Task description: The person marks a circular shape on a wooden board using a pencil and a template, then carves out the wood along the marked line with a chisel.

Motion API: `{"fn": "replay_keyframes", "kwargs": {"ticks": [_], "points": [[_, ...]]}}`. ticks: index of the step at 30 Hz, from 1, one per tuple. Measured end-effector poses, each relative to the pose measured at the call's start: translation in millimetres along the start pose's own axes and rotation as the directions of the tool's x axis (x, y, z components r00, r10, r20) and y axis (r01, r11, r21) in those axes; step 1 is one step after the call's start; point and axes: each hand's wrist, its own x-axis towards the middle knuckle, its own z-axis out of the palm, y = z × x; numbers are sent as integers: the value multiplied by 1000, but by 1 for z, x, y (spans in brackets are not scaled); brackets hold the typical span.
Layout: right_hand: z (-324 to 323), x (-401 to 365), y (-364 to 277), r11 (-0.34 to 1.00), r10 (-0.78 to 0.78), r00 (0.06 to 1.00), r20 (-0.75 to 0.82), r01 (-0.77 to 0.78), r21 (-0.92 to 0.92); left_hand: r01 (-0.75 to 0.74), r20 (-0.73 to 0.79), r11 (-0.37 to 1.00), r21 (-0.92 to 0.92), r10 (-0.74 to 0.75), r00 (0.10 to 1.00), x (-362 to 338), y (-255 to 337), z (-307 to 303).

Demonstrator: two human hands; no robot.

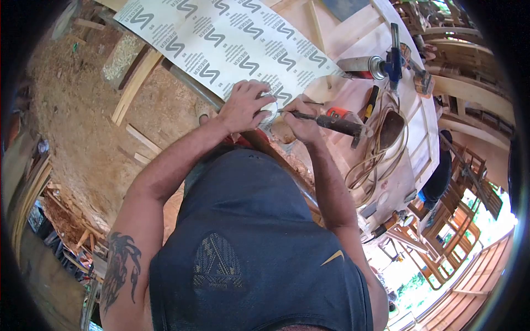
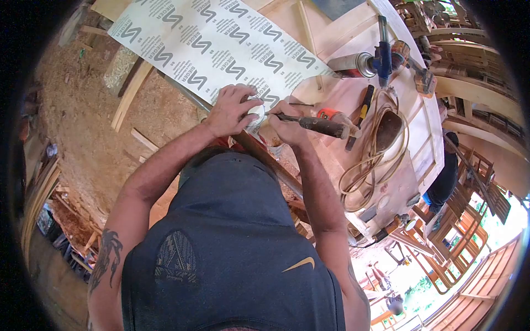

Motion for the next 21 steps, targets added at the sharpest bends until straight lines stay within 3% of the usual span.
{"fn": "replay_keyframes", "kwargs": {"ticks": [9,12,15,18,21], "points": [[-2,4,1,995,-87,996,15,88,-57,3,0,1000,14,-3,1000,-1,0,1],[-2,8,-7,996,9,999,48,-5,-85,2,5,1000,8,-2,1000,-1,-1,2],[-3,7,-21,992,-123,992,31,123,4,7,20,1000,9,-8,1000,-1,-2,2],[-2,10,-15,977,-200,979,43,202,-68,1,10,1000,8,-1,1000,-1,-3,2],[-2,8,-16,992,-115,990,78,120,-51,1,13,1000,4,-1,1000,-1,-2,1]]}}
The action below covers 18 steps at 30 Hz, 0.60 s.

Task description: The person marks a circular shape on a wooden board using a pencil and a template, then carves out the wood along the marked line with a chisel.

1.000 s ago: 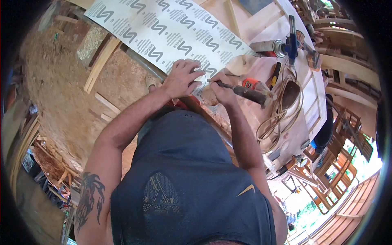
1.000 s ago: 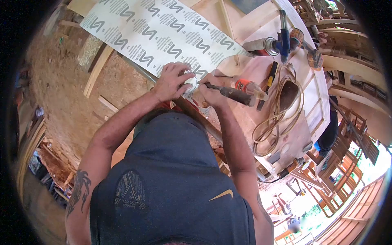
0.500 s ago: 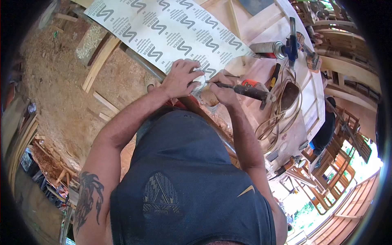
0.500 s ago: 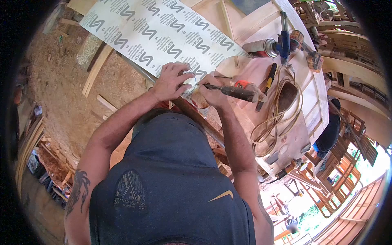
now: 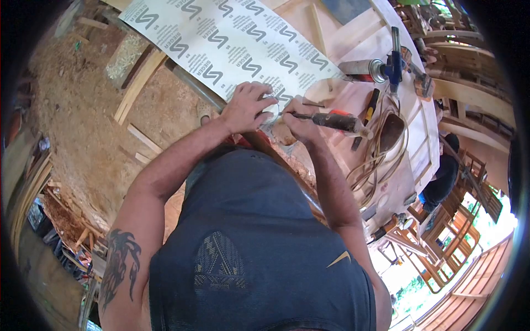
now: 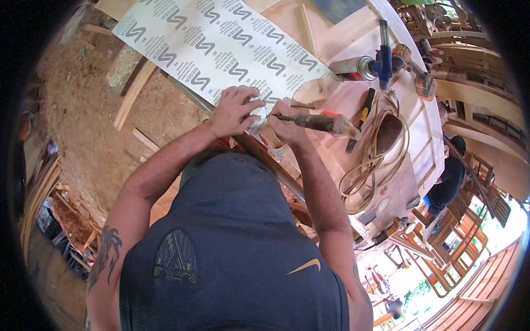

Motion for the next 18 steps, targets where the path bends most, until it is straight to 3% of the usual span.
{"fn": "replay_keyframes", "kwargs": {"ticks": [6,12,15,18], "points": [[6,0,20,998,23,1000,15,-23,53,2,1,1000,4,-2,1000,1,-1,0],[6,-1,6,999,-12,1000,-17,12,-33,2,5,1000,-1,-2,1000,1,-1,-1],[10,-3,26,982,-190,982,-18,190,-10,10,20,1000,5,-10,1000,1,0,-2],[16,2,39,736,-624,781,6,590,-332,11,29,1000,9,-11,1000,2,0,-3]]}}
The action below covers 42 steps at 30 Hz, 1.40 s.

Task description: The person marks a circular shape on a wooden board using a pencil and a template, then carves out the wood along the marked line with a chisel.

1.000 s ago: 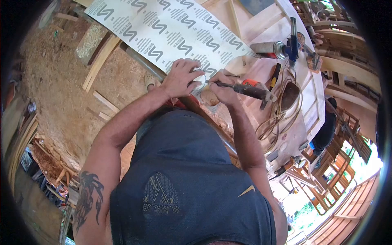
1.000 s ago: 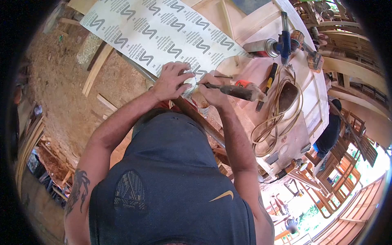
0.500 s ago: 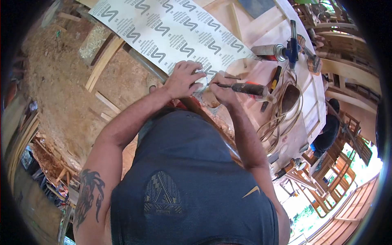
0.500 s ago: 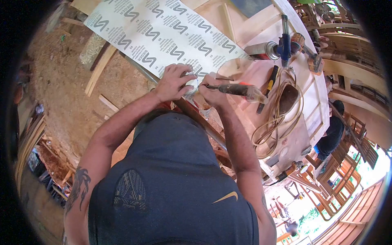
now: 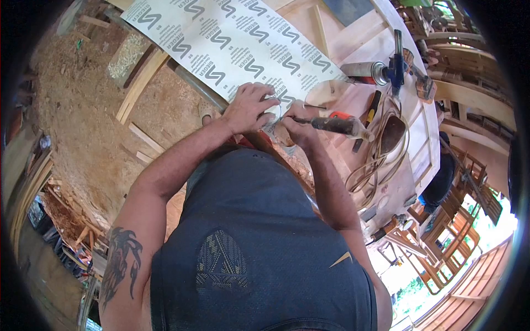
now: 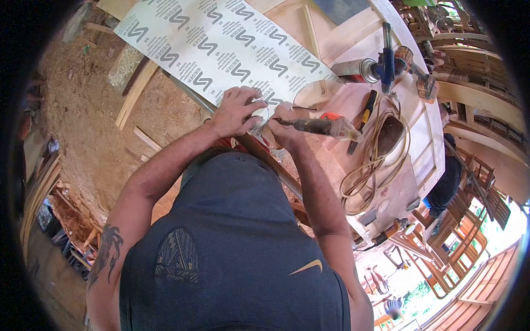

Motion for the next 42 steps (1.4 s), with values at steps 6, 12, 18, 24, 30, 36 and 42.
{"fn": "replay_keyframes", "kwargs": {"ticks": [6,12,18,24,30,36,42], "points": [[5,-9,-16,963,270,963,-8,-270,-24,3,0,1000,3,-3,1000,-1,-1,2],[0,4,-33,965,255,962,-96,-260,-42,7,-14,1000,-6,-7,1000,0,-1,4],[25,-28,-10,845,511,858,-47,-492,211,126,-96,986,-107,-137,986,31,19,-12],[27,-27,-12,854,486,868,-102,-448,263,-190,-299,964,-186,129,946,176,71,-61],[6,-7,-42,699,709,702,-66,-689,192,-41,-214,905,-424,-56,975,248,101,-9],[12,-11,-40,734,670,732,-119,-631,249,-444,-329,895,48,434,839,267,135,-39],[5,-6,-40,722,689,716,-112,-665,192,-706,160,696,132,688,708,305,141,-40]]}}
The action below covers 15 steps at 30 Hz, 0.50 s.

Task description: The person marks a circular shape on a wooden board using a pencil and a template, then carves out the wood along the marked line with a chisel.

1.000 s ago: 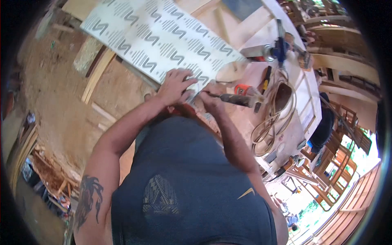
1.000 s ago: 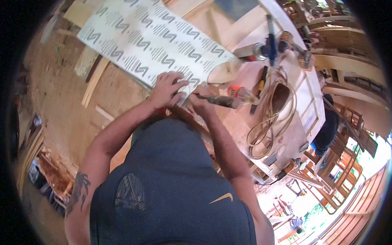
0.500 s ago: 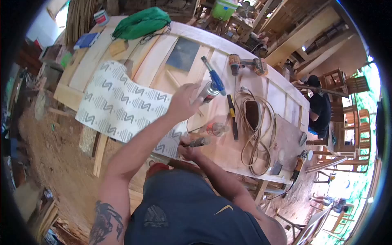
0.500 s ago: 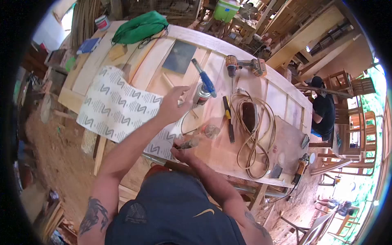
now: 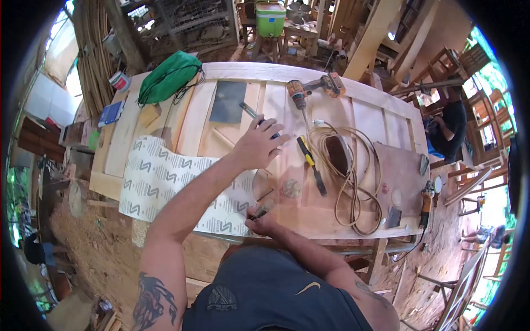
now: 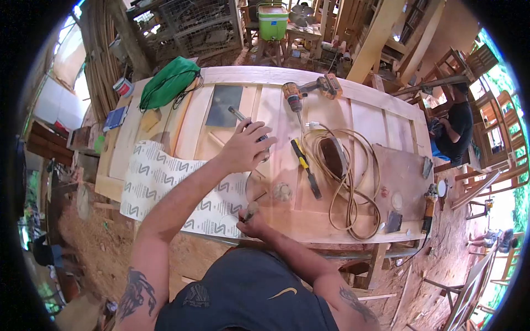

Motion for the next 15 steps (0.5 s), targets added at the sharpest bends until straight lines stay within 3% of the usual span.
{"fn": "replay_keyframes", "kwargs": {"ticks": [2,10,15], "points": [[-1,1,-1,995,91,994,66,-93,25,-19,50,1000,7,18,999,0,-8,11],[6,2,5,992,94,994,53,-98,75,-104,59,991,83,100,993,5,-12,8],[7,1,8,997,31,999,24,-33,67,-80,95,995,-61,86,992,9,-18,4]]}}
